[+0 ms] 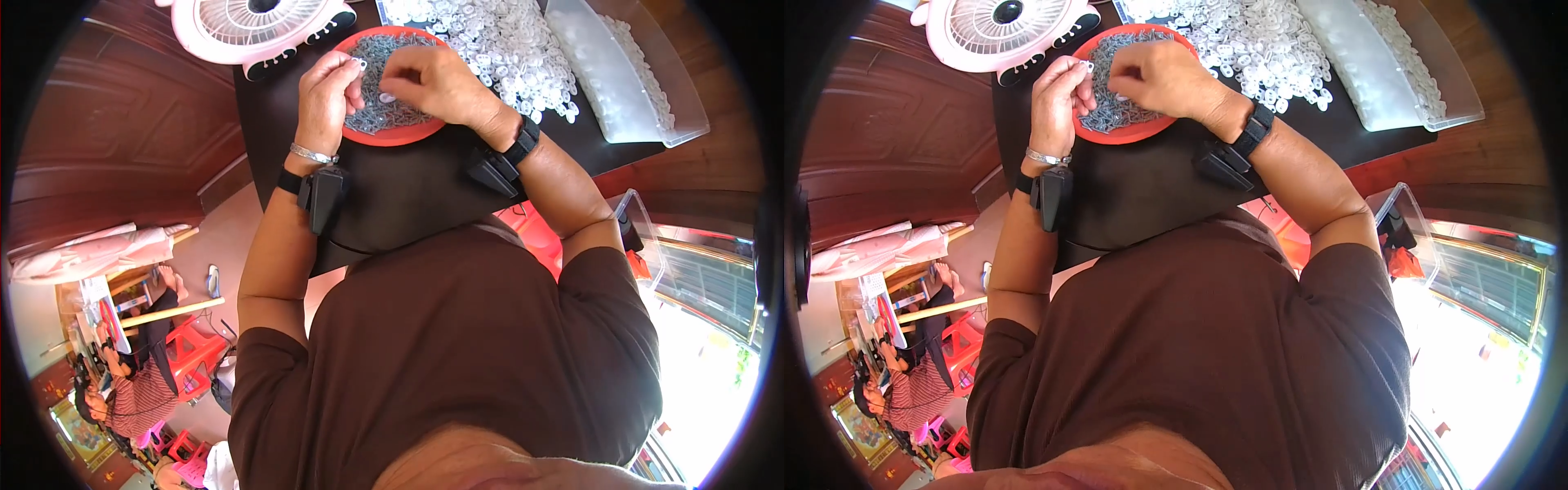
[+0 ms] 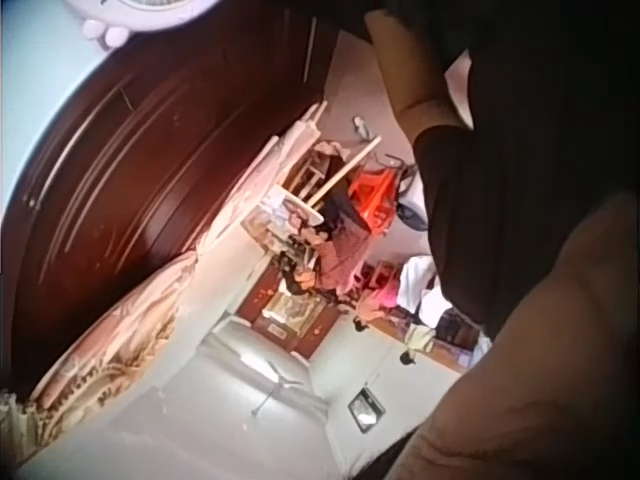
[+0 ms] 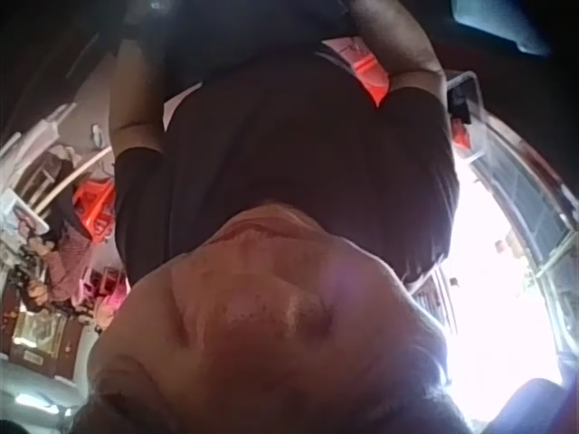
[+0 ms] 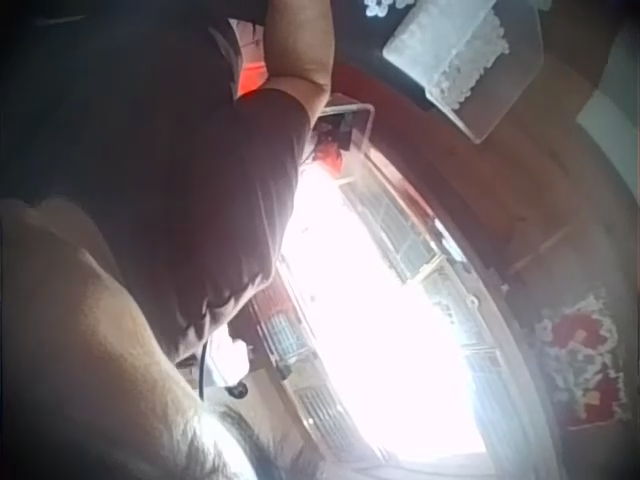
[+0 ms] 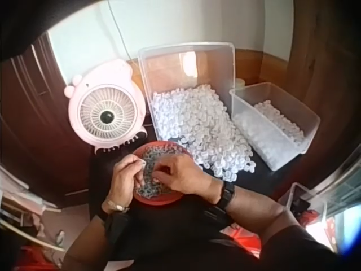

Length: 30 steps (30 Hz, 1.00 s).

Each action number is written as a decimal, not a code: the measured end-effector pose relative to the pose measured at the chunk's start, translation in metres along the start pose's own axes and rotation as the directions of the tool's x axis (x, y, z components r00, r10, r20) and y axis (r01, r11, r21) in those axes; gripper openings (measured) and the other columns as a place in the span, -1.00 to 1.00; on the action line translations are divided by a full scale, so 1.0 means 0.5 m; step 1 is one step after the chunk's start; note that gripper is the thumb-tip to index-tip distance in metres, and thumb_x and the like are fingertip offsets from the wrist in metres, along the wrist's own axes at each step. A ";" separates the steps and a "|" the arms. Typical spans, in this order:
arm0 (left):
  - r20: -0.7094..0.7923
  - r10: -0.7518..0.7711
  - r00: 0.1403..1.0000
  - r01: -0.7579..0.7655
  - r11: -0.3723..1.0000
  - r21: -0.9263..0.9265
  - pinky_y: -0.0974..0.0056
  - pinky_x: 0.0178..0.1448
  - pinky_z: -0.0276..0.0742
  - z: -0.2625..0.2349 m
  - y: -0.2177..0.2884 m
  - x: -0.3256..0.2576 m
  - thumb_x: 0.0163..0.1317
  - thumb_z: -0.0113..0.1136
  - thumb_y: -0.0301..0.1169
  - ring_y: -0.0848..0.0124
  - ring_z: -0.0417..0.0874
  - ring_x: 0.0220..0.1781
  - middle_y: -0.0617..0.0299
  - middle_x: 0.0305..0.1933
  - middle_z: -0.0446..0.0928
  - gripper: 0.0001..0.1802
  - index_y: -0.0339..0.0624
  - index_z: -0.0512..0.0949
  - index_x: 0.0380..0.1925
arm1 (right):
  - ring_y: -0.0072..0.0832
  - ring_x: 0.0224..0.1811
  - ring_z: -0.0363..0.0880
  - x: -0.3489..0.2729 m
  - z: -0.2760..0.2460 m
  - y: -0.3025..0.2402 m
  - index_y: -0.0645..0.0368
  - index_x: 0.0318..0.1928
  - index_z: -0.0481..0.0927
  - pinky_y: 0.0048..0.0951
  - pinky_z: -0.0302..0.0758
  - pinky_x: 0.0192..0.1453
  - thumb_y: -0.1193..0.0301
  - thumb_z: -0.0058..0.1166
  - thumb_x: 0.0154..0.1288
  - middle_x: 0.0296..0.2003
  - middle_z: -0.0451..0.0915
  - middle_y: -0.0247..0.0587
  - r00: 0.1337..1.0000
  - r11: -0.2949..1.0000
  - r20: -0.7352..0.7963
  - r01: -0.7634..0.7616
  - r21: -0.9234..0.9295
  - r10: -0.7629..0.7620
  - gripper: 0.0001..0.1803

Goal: Manually inserting small metal pins into plastic housings for assembly.

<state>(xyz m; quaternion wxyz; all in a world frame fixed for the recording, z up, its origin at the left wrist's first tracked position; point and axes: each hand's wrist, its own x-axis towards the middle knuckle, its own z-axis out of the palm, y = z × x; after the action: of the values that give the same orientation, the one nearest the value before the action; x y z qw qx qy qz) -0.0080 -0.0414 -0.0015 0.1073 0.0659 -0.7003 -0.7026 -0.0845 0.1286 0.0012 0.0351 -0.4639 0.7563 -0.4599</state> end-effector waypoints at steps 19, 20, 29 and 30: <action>0.208 0.028 0.978 -0.026 1.000 -0.010 0.49 -0.47 0.25 0.023 0.026 -0.023 0.29 -0.11 -0.28 0.54 0.41 -0.56 0.33 -0.57 0.37 -0.76 -0.21 0.41 -0.44 | -0.75 -0.40 0.44 0.018 -0.036 0.018 0.20 -0.19 0.57 -0.71 0.40 -0.31 0.34 0.04 0.32 -0.42 0.57 -0.45 0.988 0.781 0.090 -0.157 0.604 0.128 -0.81; 0.219 0.024 0.975 -0.031 0.999 0.028 0.49 -0.47 0.24 0.022 0.028 -0.024 0.29 -0.12 -0.28 0.55 0.40 -0.56 0.33 -0.58 0.36 -0.75 -0.21 0.41 -0.45 | -0.75 -0.40 0.44 0.017 -0.036 0.018 0.20 -0.19 0.57 -0.71 0.40 -0.31 0.34 0.04 0.32 -0.42 0.57 -0.45 0.988 0.781 0.090 -0.156 0.605 0.128 -0.81; 0.224 0.036 0.974 -0.067 0.989 0.132 0.48 -0.49 0.22 0.030 0.036 -0.028 0.27 -0.06 -0.25 0.58 0.37 -0.59 0.37 -0.64 0.34 -0.71 -0.20 0.43 -0.52 | -0.77 -0.41 0.43 0.016 -0.025 0.021 0.18 -0.20 0.62 -0.72 0.40 -0.31 0.40 0.10 0.28 -0.41 0.57 -0.48 0.993 0.748 0.078 -0.117 0.653 0.087 -0.86; 0.225 0.035 0.974 -0.067 0.989 0.133 0.48 -0.49 0.22 0.029 0.036 -0.028 0.27 -0.06 -0.25 0.58 0.37 -0.59 0.37 -0.64 0.34 -0.71 -0.20 0.43 -0.52 | -0.77 -0.40 0.43 0.017 -0.026 0.023 0.18 -0.21 0.62 -0.72 0.40 -0.31 0.41 0.10 0.28 -0.40 0.57 -0.48 0.993 0.757 0.100 -0.118 0.642 0.069 -0.86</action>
<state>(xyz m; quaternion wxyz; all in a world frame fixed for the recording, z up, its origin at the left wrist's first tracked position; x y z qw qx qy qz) 0.0031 -0.0237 0.0161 0.0415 -0.0237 -0.7568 -0.6519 -0.1032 0.1325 0.0032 0.2423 -0.4010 0.5718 -0.6734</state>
